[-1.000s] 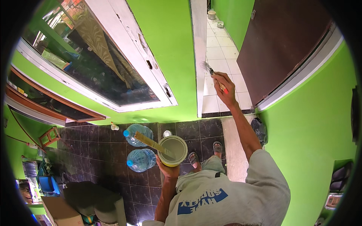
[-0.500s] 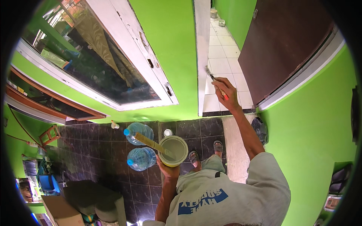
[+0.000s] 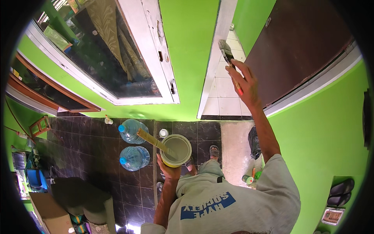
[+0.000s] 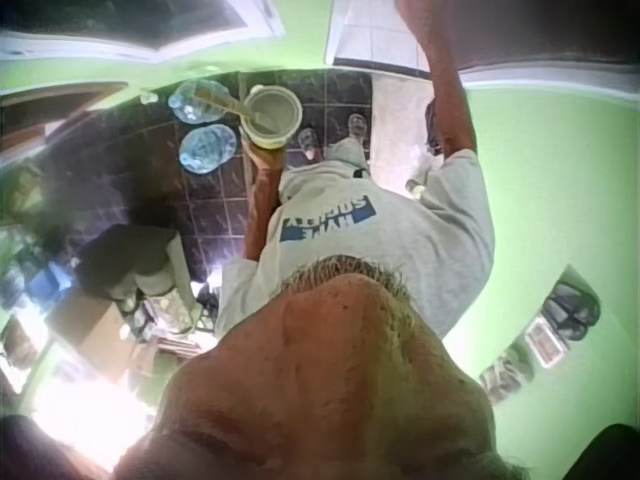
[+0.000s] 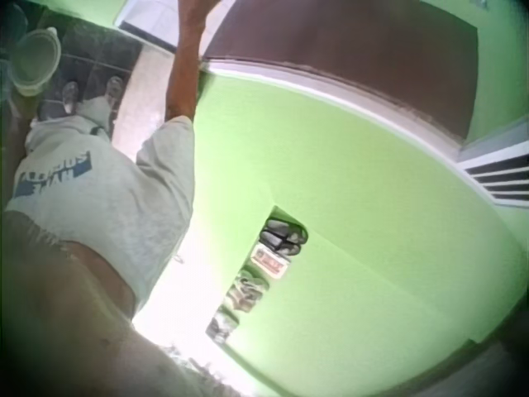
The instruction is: The person sits on the floor and paints the white door frame with a brush, repeatedly dipping the brush into a paint can. The person works along the vertical and horizontal edges of the frame, applying white paint over the existing surface.
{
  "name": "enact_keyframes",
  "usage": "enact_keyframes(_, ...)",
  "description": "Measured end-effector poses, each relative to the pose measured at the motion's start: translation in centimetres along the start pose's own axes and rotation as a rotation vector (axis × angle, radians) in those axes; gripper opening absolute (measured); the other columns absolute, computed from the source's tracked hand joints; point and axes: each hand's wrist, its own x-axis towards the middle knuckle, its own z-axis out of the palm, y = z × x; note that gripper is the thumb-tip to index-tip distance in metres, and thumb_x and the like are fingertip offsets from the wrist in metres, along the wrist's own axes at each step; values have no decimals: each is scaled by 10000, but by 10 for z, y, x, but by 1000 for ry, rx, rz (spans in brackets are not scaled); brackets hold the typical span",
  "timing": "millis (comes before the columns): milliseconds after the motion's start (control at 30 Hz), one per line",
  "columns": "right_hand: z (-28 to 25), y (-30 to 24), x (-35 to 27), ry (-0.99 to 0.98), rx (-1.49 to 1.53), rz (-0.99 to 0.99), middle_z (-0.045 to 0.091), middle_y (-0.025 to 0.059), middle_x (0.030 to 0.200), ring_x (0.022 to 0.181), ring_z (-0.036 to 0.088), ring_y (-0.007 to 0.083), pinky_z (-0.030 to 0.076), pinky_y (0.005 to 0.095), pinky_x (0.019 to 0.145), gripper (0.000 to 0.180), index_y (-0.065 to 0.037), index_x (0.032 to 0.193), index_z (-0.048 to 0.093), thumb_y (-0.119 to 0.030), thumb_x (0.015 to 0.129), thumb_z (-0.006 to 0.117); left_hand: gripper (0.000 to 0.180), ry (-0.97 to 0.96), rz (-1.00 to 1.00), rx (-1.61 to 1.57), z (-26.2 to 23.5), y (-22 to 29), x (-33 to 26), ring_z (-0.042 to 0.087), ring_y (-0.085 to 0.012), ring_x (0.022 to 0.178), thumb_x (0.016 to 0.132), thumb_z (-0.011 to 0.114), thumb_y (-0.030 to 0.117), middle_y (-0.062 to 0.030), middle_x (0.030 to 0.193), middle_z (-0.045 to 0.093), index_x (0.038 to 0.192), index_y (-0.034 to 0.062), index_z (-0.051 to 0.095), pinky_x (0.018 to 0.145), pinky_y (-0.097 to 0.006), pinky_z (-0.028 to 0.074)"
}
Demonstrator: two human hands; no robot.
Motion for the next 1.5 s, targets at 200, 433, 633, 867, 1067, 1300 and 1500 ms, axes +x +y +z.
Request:
enact_keyframes(200, 45, 9, -68, -147, -50, -14, 630, 103, 1366, 1246, 641, 335, 586, 436, 1001, 458, -106, 1209, 754, 72, 788, 744, 668, 37, -7, 1, 5, 3, -4, 585, -261, 1312, 1032, 463, 671, -42, 1386, 639, 1443, 158, 579, 1098, -488, 462)
enact_keyframes(433, 54, 8, -93, -332, 181, 182, 706, 123, 1214, 1108, 696, 317, 604, 410, 899, 294, -99, 1170, 749, -7, 891, 744, 661, 46, -10, -14, -2, 2, -4, 585, -261, 1308, 1036, 461, 663, -44, 1386, 639, 1442, 154, 579, 1104, -481, 451)
enact_keyframes(633, 46, 22, -67, -70, 363, 304, 724, 154, 1215, 1057, 734, 333, 602, 387, 865, 267, -81, 1168, 750, 23, 924, 720, 668, 38, -14, -30, -5, -1, -4, 593, -259, 1292, 1037, 456, 671, -41, 1373, 646, 1429, 147, 587, 1098, -478, 454)
enact_keyframes(867, 49, 20, -70, -69, 338, 229, 740, 168, 1162, 1034, 748, 330, 610, 383, 847, 261, -60, 1150, 748, 46, 913, 724, 656, 66, -33, -15, 5, 4, -5, 607, -256, 1270, 1040, 449, 673, -39, 1337, 667, 1386, 141, 618, 1087, -479, 461)
enact_keyframes(1067, 48, 13, -72, -44, 296, 210, 734, 169, 1179, 1020, 747, 335, 617, 386, 844, 278, -60, 1155, 748, 52, 903, 723, 669, 73, -8, -5, 10, 5, -6, 600, -244, 1276, 1036, 451, 679, -41, 1343, 663, 1396, 139, 611, 1081, -470, 464)
enact_keyframes(1300, 37, 9, -60, 8, 316, 253, 738, 157, 1159, 1020, 745, 316, 618, 388, 840, 263, -66, 1140, 754, 42, 901, 730, 676, 75, -20, -34, 4, 6, -4, 598, -245, 1279, 1035, 451, 681, -41, 1349, 662, 1405, 137, 606, 1085, -463, 463)
enact_keyframes(1500, 49, 20, -70, -77, 284, 254, 744, 138, 1146, 1016, 744, 310, 612, 381, 834, 228, -67, 1114, 751, 15, 902, 744, 668, 42, -33, -56, 0, 3, 0, 598, -250, 1284, 1040, 448, 672, -43, 1360, 655, 1422, 143, 592, 1096, -471, 461)
